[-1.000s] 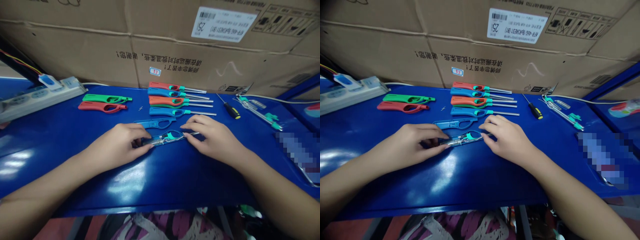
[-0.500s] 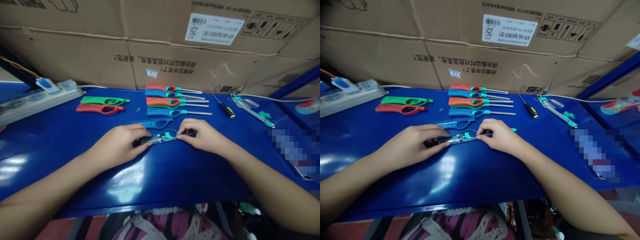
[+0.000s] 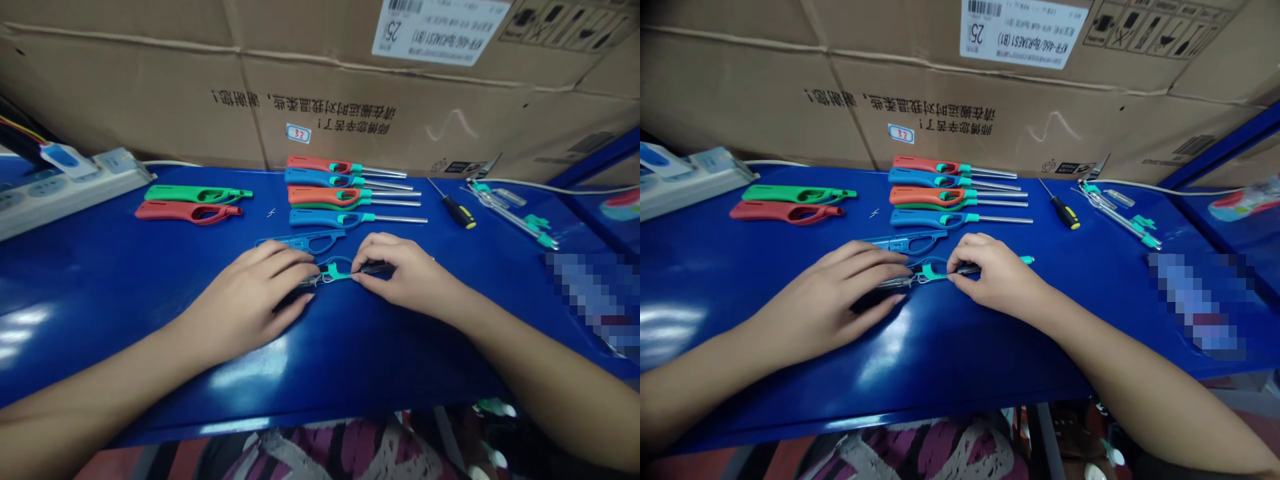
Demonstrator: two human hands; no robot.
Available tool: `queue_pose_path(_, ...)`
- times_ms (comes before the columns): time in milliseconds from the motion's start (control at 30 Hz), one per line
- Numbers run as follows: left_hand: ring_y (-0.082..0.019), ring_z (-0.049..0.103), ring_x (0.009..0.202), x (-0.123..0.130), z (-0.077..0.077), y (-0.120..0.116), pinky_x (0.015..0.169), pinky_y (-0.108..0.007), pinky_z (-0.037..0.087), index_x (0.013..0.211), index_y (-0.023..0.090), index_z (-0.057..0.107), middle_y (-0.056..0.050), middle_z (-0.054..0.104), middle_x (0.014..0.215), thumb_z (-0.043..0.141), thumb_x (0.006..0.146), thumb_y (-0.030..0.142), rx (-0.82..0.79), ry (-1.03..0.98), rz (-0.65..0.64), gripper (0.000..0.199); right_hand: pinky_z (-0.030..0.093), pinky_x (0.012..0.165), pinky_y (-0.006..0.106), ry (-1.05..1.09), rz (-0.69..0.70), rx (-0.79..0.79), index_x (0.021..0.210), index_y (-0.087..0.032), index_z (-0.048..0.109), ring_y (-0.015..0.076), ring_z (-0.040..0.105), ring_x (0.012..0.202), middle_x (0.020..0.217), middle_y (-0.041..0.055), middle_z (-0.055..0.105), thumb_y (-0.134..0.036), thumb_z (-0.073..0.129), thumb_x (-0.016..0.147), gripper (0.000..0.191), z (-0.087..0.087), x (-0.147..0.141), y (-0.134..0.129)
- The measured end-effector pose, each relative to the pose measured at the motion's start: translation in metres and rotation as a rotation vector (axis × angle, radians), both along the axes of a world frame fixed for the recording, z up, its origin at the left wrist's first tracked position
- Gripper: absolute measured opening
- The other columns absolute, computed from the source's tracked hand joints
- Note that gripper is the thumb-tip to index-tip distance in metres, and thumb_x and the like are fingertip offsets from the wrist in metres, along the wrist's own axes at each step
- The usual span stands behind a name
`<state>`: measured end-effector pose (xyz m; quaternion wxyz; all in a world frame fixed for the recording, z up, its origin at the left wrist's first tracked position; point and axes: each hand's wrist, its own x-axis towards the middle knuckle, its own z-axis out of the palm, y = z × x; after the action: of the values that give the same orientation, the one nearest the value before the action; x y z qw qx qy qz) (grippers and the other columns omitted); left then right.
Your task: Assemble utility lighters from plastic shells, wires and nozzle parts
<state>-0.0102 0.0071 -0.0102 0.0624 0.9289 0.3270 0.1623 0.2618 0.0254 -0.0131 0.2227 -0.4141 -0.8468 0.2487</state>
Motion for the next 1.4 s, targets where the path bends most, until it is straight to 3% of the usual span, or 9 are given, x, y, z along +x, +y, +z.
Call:
queue_pose_path(100, -0.027, 0.058, 0.123, 0.004, -0.008, -0.003, 0.103, -0.046, 0.05, 0.129, 0.021, 0.062, -0.008, 0.064, 0.136, 0.051, 0.101, 0.027, -0.006, 0.005, -0.046, 0.031, 0.048, 0.078, 0.031, -0.003, -0.005, 0.011, 0.084, -0.019, 0.068, 0.0171, 0.059, 0.087, 0.089, 0.0034, 0.065, -0.011, 0.065, 0.086, 0.009, -0.001, -0.002, -0.002)
queue_pose_path(333, -0.027, 0.06, 0.122, 0.006, -0.018, -0.001, 0.102, -0.046, 0.053, 0.132, 0.021, 0.061, -0.008, 0.064, 0.137, 0.047, 0.103, 0.023, -0.062, -0.006, -0.057, 0.032, 0.05, 0.073, 0.028, 0.062, -0.057, -0.07, 0.083, -0.02, 0.067, 0.0152, 0.061, 0.083, 0.091, 0.003, 0.065, -0.011, 0.065, 0.086, 0.01, -0.004, -0.005, -0.004)
queue_pose_path(467, -0.025, 0.06, 0.123, 0.003, -0.012, 0.003, 0.105, -0.042, 0.05, 0.132, 0.02, 0.06, -0.008, 0.066, 0.133, 0.052, 0.101, 0.026, -0.139, -0.079, -0.033, 0.032, 0.051, 0.078, 0.033, 0.036, -0.079, -0.006, 0.09, -0.022, 0.067, 0.0188, 0.063, 0.09, 0.094, 0.0039, 0.067, -0.013, 0.065, 0.086, 0.01, -0.005, -0.006, -0.004)
queue_pose_path(567, -0.024, 0.063, 0.115, -0.007, -0.002, 0.014, 0.101, -0.04, 0.051, 0.125, 0.018, 0.062, -0.009, 0.07, 0.124, 0.05, 0.1, 0.026, -0.109, -0.107, 0.049, 0.029, 0.05, 0.081, 0.035, 0.046, -0.094, 0.071, 0.094, -0.023, 0.066, 0.0206, 0.063, 0.092, 0.097, 0.0049, 0.068, -0.015, 0.061, 0.089, 0.01, -0.004, -0.005, -0.002)
queue_pose_path(667, -0.027, 0.063, 0.11, -0.021, 0.009, 0.029, 0.102, -0.047, 0.048, 0.111, 0.018, 0.068, -0.009, 0.07, 0.117, 0.046, 0.098, 0.024, -0.026, -0.006, 0.136, 0.026, 0.049, 0.085, 0.039, 0.006, -0.085, 0.155, 0.096, -0.022, 0.065, 0.0226, 0.062, 0.094, 0.1, 0.0064, 0.068, -0.014, 0.058, 0.091, 0.012, -0.001, -0.002, 0.0)
queue_pose_path(800, -0.031, 0.062, 0.108, -0.034, 0.014, 0.039, 0.099, -0.051, 0.049, 0.107, 0.018, 0.069, -0.011, 0.068, 0.116, 0.052, 0.091, 0.031, -0.027, 0.122, 0.121, 0.027, 0.046, 0.084, 0.038, -0.043, -0.003, 0.161, 0.093, -0.022, 0.064, 0.0221, 0.06, 0.094, 0.097, 0.006, 0.066, -0.016, 0.06, 0.09, 0.007, 0.003, 0.004, 0.002)
queue_pose_path(1100, -0.029, 0.065, 0.104, -0.036, 0.003, 0.045, 0.095, -0.047, 0.052, 0.105, 0.017, 0.067, -0.012, 0.068, 0.11, 0.044, 0.098, 0.033, -0.073, 0.123, 0.115, 0.029, 0.041, 0.081, 0.035, -0.184, 0.073, 0.089, 0.089, -0.021, 0.06, 0.0195, 0.058, 0.088, 0.092, 0.0033, 0.066, -0.021, 0.059, 0.094, 0.005, -0.002, 0.003, 0.004)
queue_pose_path(1300, -0.032, 0.07, 0.09, -0.038, 0.01, 0.036, 0.075, -0.045, 0.056, 0.118, 0.017, 0.062, -0.014, 0.071, 0.106, 0.036, 0.1, 0.039, -0.038, 0.214, 0.209, 0.039, 0.041, 0.081, 0.038, -0.312, 0.082, 0.239, 0.095, -0.021, 0.059, 0.0223, 0.059, 0.093, 0.097, 0.0057, 0.066, -0.021, 0.054, 0.097, 0.007, 0.0, 0.0, -0.001)
queue_pose_path(1400, -0.027, 0.071, 0.088, -0.036, 0.019, 0.029, 0.078, -0.04, 0.056, 0.117, 0.018, 0.063, -0.01, 0.073, 0.105, 0.041, 0.101, 0.041, -0.043, 0.078, 0.228, 0.035, 0.045, 0.087, 0.042, -0.154, 0.0, 0.381, 0.104, -0.022, 0.06, 0.0254, 0.058, 0.101, 0.106, 0.0094, 0.063, -0.021, 0.055, 0.095, 0.01, 0.003, -0.001, -0.002)
